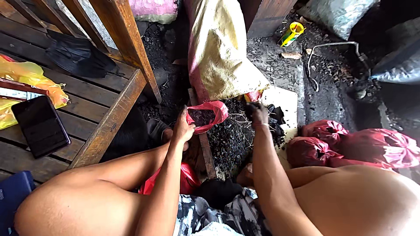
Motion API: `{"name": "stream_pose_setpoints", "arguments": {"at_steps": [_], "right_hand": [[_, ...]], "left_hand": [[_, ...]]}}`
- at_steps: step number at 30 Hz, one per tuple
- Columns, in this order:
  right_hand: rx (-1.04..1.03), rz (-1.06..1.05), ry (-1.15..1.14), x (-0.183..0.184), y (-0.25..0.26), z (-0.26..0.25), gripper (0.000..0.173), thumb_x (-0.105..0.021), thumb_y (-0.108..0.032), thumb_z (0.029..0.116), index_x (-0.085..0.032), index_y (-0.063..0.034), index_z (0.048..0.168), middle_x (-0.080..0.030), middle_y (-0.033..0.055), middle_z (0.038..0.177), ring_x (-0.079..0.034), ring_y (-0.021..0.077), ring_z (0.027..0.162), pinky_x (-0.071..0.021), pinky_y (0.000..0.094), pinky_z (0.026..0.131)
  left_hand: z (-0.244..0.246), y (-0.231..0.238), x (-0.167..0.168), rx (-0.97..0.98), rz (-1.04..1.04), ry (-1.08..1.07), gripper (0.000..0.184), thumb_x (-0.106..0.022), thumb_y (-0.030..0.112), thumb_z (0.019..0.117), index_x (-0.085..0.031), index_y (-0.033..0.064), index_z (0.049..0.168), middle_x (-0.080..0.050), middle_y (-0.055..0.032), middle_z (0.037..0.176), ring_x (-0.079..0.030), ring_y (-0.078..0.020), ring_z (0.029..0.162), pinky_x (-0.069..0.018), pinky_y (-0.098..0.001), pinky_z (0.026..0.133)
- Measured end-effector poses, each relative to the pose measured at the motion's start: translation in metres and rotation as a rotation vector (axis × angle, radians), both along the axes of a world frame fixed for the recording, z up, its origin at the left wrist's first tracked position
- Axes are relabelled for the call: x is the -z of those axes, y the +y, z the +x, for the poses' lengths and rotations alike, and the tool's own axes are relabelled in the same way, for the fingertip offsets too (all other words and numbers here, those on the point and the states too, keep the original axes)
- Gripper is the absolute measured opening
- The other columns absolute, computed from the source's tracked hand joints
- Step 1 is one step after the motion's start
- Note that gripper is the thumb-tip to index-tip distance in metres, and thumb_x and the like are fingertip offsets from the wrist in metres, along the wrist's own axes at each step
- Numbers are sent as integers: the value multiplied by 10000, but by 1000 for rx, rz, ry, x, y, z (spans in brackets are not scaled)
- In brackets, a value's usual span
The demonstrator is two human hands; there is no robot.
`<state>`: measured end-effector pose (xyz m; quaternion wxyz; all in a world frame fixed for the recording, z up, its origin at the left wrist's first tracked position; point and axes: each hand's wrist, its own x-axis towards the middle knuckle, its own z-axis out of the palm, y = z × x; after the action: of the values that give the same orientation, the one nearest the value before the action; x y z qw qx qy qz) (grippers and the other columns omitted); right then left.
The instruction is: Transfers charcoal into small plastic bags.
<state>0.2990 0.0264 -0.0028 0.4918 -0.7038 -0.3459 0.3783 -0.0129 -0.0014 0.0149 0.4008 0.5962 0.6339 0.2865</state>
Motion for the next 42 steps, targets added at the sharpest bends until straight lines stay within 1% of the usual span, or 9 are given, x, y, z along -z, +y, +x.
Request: {"name": "stream_pose_setpoints", "arguments": {"at_steps": [7,11,15,21,27,31,35,39,42], "right_hand": [[-471,358,243,-102,29,-82,108,-619,-91,971,-657,-66,1069,-696,1,879,-647,82,695,-582,268,635],[-781,228,54,-91,32,-147,133,-684,-78,925,-687,-8,1038,-684,56,857,-623,120,682,-558,323,628],[-956,-72,-469,-62,38,-171,236,-790,-210,907,-736,-59,1081,-732,164,968,-704,325,897,-556,604,828],[-1024,-290,-771,-17,52,-174,251,-723,-117,880,-748,-46,1120,-722,225,1139,-666,418,1130,-502,646,983],[-878,-217,-643,-19,57,-149,376,-714,-148,917,-717,-146,1294,-721,179,1227,-663,376,1186,-492,630,1032],[-901,-172,-677,-14,52,-145,316,-644,-119,960,-717,-104,1267,-719,195,1218,-663,387,1184,-491,633,1030],[-818,-188,-619,-11,39,-138,445,-756,-320,927,-691,-64,1285,-708,211,1222,-657,384,1186,-487,620,1052],[-837,95,-241,-51,26,-110,231,-695,-235,981,-730,-32,1084,-745,98,952,-717,197,860,-598,450,822],[-826,143,139,-67,19,-79,136,-570,-94,1024,-668,0,1027,-754,77,905,-747,166,787,-649,371,710]], "left_hand": [[0,0,-8,-17,-56,9,907,-721,-8,856,-257,94,1629,-369,-186,1617,-433,-342,1447,-392,-552,1164],[-2,-3,-15,-6,-101,12,901,-712,15,880,-227,92,1635,-344,-167,1637,-417,-307,1464,-384,-510,1180],[-4,0,-15,-8,-92,-26,899,-737,25,875,-239,54,1623,-388,-188,1606,-432,-294,1455,-370,-471,1195],[0,5,-5,5,-56,-28,893,-727,9,857,-264,60,1618,-392,-175,1607,-426,-294,1460,-370,-482,1196],[1,2,-8,9,-96,-9,885,-697,-18,866,-255,80,1627,-354,-159,1634,-404,-280,1475,-364,-468,1199],[0,1,-7,-1,-70,16,884,-703,-34,856,-270,65,1620,-365,-178,1624,-398,-302,1478,-351,-484,1205],[1,-2,3,4,-15,20,911,-715,-48,839,-265,70,1622,-381,-183,1615,-414,-326,1466,-370,-524,1189],[2,-3,5,3,14,17,903,-731,-36,840,-275,50,1614,-396,-205,1599,-433,-351,1449,-378,-549,1180],[1,1,1,-18,-1,27,893,-718,-17,866,-246,44,1622,-393,-217,1598,-429,-350,1454,-367,-540,1189]]}}
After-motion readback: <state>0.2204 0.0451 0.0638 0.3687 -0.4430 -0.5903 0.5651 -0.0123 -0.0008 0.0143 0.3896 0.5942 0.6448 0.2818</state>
